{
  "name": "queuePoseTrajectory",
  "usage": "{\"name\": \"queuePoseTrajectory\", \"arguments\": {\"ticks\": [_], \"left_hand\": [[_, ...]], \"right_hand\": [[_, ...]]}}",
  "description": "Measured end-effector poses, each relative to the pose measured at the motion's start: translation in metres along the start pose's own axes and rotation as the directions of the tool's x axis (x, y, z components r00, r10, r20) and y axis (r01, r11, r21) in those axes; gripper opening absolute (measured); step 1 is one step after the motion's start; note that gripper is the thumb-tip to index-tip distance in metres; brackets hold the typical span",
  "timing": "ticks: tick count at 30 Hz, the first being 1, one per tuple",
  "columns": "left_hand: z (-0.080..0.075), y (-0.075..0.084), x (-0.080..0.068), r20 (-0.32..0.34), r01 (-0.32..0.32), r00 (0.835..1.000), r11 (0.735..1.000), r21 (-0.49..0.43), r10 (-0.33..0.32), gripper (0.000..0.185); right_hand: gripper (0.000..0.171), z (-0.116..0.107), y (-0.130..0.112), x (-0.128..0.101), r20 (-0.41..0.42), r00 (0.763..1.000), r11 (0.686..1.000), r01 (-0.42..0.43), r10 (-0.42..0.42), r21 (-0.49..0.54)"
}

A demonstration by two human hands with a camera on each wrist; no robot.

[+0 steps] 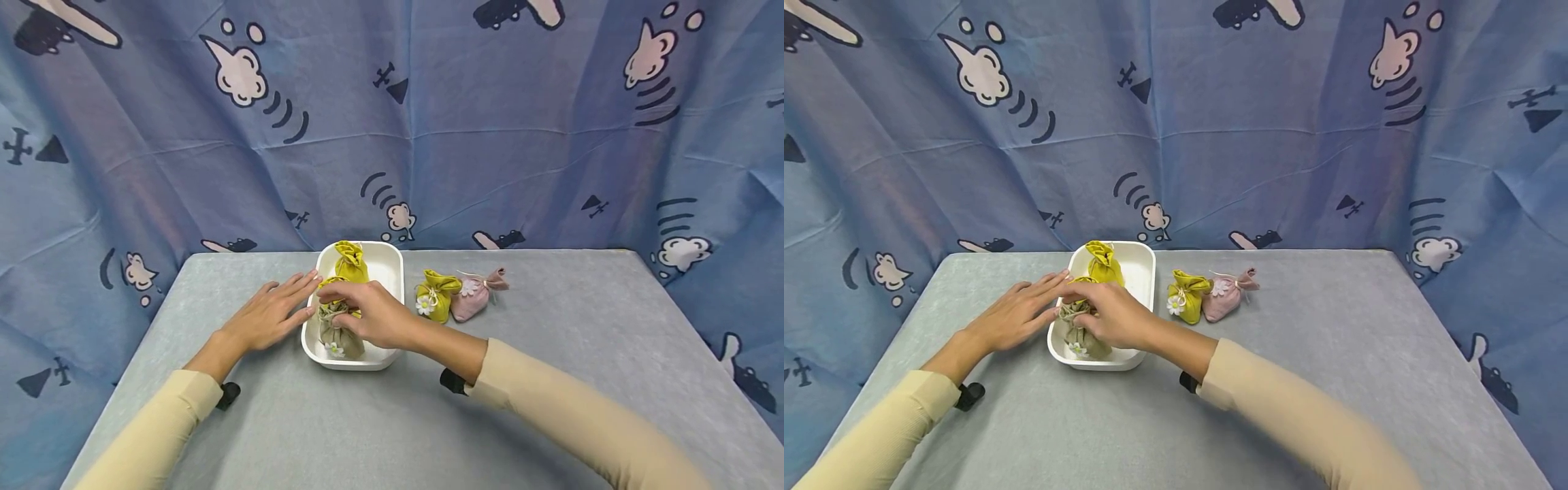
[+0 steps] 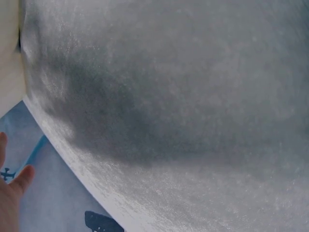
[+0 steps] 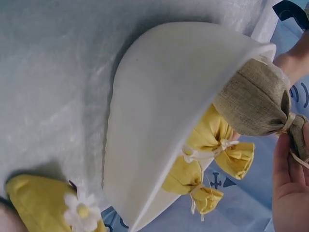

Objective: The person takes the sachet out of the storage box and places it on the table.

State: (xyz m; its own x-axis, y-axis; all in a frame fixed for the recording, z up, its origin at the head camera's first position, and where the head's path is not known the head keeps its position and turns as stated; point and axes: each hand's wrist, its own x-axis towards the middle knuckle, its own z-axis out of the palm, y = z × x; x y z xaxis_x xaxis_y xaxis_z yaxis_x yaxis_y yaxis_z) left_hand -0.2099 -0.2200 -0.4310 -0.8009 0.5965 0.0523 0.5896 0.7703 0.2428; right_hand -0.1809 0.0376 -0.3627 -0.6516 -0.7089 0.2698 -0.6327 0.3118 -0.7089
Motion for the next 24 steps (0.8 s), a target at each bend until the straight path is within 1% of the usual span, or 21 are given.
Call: {"name": "queuePoseTrajectory", "arguments": {"ticks": [12,20,24], "left_hand": [[0.002,0.0,0.0,0.005,-0.001,1.0,1.0,0.005,0.001,0.062],[0.001,-0.001,0.0,-0.014,-0.013,1.0,1.0,0.012,0.013,0.061],[0.0,0.0,0.0,-0.011,-0.013,1.0,1.0,0.012,0.013,0.061]], "right_hand": [[0.041,-0.025,-0.011,-0.005,-0.057,0.998,0.995,0.026,-0.021,0.095],[0.042,-0.047,-0.016,-0.014,-0.065,0.998,0.994,0.023,-0.017,0.103],[0.042,-0.057,-0.018,-0.02,-0.077,0.997,0.995,0.012,-0.004,0.096]]}}
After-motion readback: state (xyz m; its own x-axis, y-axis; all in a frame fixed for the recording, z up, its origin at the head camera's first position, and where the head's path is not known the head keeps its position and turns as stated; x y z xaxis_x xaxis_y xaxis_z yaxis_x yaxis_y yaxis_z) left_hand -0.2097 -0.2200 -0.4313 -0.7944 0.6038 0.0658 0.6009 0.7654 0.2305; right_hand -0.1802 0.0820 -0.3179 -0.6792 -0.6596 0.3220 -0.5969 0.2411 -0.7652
